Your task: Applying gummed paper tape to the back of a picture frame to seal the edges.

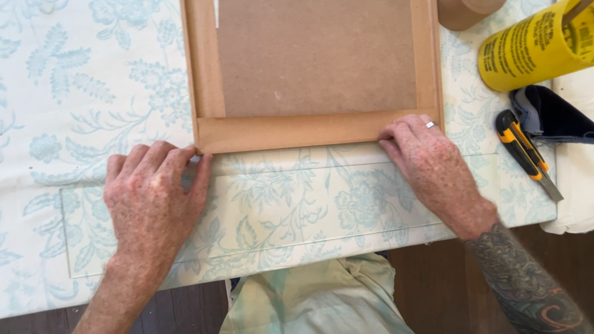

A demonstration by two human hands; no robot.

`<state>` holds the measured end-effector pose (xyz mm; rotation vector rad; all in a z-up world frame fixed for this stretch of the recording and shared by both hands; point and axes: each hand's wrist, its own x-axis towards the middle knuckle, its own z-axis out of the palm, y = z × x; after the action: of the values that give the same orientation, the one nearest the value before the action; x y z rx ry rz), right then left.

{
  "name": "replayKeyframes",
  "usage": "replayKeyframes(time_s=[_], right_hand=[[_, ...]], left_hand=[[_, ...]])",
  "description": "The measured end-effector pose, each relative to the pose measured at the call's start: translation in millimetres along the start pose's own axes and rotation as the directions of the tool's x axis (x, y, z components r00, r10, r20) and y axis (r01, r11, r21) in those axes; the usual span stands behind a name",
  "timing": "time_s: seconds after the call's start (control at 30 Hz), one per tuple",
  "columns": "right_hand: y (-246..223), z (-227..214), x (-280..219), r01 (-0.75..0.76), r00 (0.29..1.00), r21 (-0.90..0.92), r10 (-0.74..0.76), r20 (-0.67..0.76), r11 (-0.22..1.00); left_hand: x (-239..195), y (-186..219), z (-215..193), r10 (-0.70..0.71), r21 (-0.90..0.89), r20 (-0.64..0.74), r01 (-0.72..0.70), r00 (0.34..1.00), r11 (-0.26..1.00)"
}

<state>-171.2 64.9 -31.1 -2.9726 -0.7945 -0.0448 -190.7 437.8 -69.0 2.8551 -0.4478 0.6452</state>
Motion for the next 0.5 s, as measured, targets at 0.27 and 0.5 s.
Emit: replayKeyframes(time_s=[0.27, 0.5], right_hand=[[-52, 4, 35, 0.071, 0.997, 0.003, -0.071, -0.031, 0.997], [-99, 11, 66, 0.151, 0.985, 0.008, -0.15, -0.08, 0.989]], left_hand=[[4, 2, 0, -0.031, -0.004, 0.012, 0.031, 0.999, 1.0], [0, 4, 8, -0.051, -0.005, 0.04, 0.052, 0.998, 0.999]])
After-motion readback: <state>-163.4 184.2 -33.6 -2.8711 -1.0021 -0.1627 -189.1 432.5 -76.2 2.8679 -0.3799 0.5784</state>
